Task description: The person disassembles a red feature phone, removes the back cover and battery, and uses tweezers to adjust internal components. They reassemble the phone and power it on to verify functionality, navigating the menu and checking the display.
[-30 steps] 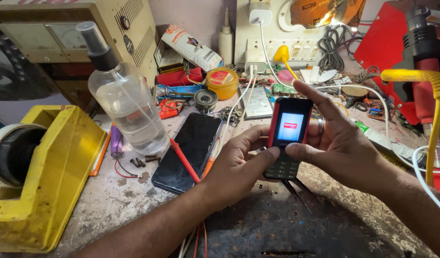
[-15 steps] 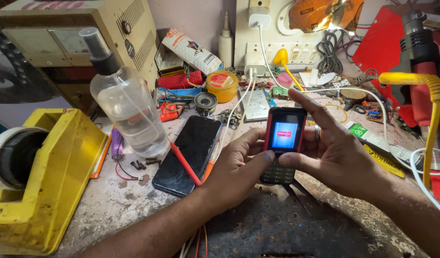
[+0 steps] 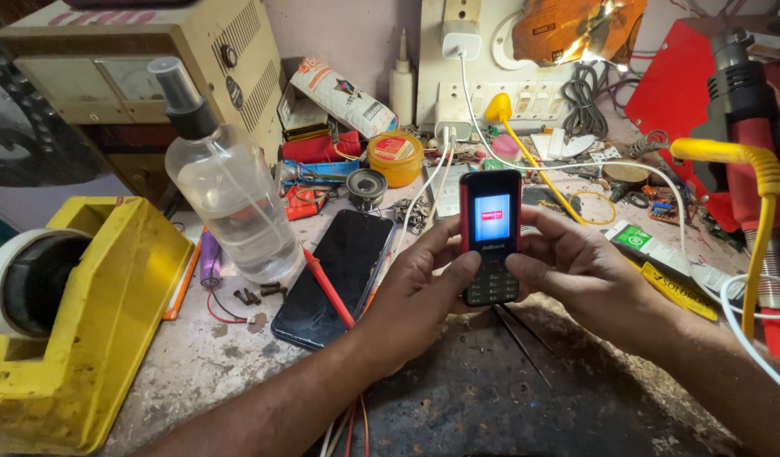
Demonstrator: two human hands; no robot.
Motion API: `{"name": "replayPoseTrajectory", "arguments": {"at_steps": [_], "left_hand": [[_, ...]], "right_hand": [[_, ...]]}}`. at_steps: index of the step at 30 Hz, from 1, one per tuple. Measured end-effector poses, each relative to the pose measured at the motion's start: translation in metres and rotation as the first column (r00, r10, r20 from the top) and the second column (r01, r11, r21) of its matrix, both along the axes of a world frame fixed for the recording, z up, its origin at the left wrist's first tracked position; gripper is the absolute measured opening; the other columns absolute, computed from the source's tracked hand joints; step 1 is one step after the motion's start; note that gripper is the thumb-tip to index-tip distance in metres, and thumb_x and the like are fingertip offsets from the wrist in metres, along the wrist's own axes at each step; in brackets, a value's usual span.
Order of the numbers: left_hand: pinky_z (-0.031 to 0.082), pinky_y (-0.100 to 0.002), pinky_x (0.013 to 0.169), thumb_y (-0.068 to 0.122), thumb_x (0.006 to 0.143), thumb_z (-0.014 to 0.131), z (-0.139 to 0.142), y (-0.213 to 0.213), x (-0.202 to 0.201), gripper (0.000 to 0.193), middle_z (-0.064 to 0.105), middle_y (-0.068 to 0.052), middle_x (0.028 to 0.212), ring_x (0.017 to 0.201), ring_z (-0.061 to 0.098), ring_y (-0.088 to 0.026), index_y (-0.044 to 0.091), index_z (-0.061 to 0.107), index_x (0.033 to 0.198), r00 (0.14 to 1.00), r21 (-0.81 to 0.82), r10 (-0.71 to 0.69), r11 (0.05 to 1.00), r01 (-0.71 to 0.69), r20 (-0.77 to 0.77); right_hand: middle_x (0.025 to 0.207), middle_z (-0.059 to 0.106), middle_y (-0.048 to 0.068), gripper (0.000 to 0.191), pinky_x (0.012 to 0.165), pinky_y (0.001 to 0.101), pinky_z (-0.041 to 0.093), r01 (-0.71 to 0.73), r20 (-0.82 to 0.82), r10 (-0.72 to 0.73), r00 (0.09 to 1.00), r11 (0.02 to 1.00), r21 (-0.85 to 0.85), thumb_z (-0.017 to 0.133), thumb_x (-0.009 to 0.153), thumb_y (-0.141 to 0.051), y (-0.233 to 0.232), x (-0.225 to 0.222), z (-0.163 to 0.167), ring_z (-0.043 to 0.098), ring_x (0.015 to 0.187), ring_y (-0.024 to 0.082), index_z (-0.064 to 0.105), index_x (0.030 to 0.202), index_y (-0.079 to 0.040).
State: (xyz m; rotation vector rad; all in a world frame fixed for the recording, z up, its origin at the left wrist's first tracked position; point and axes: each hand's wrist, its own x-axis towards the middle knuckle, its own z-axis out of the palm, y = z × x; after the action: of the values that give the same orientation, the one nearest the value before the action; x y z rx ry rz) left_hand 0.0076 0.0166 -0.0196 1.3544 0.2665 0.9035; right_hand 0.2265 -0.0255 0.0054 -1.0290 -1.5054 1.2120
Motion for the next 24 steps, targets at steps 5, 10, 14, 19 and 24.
{"name": "replayPoseTrajectory", "arguments": {"at_steps": [5, 10, 14, 19, 24], "left_hand": [[0.063, -0.029, 0.078, 0.020, 0.106, 0.052, 0.0030, 0.0008, 0.0004, 0.049, 0.066, -0.006, 0.127, 0.104, 0.069, -0.014, 0.015, 0.043, 0.154, 0.995, -0.098, 0.008, 0.995, -0.018, -0.100], [0.063, -0.029, 0.075, 0.021, 0.106, 0.051, 0.0019, 0.0006, 0.0012, 0.050, 0.068, -0.005, 0.125, 0.102, 0.069, -0.012, 0.016, 0.041, 0.155, 0.992, -0.075, 0.024, 0.997, -0.033, -0.124], [0.063, -0.030, 0.077, 0.020, 0.106, 0.051, -0.0007, 0.0010, 0.0013, 0.049, 0.068, -0.006, 0.125, 0.103, 0.069, -0.012, 0.014, 0.042, 0.154, 0.993, -0.037, 0.029, 0.999, -0.034, -0.115], [0.062, -0.030, 0.080, 0.019, 0.108, 0.051, -0.0024, 0.0002, 0.0020, 0.046, 0.069, -0.006, 0.124, 0.103, 0.069, -0.011, 0.012, 0.044, 0.152, 0.995, -0.012, 0.035, 0.999, -0.037, -0.096], [0.063, -0.030, 0.078, 0.018, 0.108, 0.047, -0.0014, 0.0006, 0.0041, 0.037, 0.069, -0.006, 0.113, 0.098, 0.069, -0.011, 0.009, 0.049, 0.144, 0.995, -0.073, 0.031, 0.997, -0.039, -0.099]], "right_hand": [[0.114, 0.074, 0.007, 0.059, 0.079, 0.0298, 0.058, 0.034, -0.039, -0.036, 0.999, 0.998, -0.058, 0.057, 0.096, -0.013, -0.0008, -0.0015, -0.0048, 0.068, 0.097, 0.011, 0.040, 0.153, -0.010], [0.107, 0.073, 0.007, 0.061, 0.076, 0.0291, 0.056, 0.025, -0.019, -0.026, 0.999, 0.998, -0.061, 0.059, 0.098, -0.014, 0.0011, 0.0014, -0.0090, 0.065, 0.088, 0.010, 0.041, 0.157, -0.011], [0.104, 0.073, 0.007, 0.057, 0.076, 0.0285, 0.055, -0.002, -0.040, 0.000, 0.999, 0.999, -0.044, 0.059, 0.099, -0.014, 0.0023, 0.0016, -0.0098, 0.065, 0.087, 0.009, 0.043, 0.154, -0.009], [0.105, 0.074, 0.007, 0.051, 0.078, 0.0287, 0.057, -0.012, -0.065, 0.008, 0.998, 0.998, -0.062, 0.058, 0.098, -0.013, 0.0013, -0.0003, -0.0073, 0.068, 0.090, 0.009, 0.047, 0.148, -0.007], [0.106, 0.073, 0.006, 0.048, 0.070, 0.0281, 0.055, 0.022, -0.036, -0.025, 0.999, 0.996, -0.088, 0.058, 0.099, -0.014, 0.0024, -0.0006, -0.0100, 0.065, 0.085, 0.009, 0.050, 0.146, -0.009]]}}
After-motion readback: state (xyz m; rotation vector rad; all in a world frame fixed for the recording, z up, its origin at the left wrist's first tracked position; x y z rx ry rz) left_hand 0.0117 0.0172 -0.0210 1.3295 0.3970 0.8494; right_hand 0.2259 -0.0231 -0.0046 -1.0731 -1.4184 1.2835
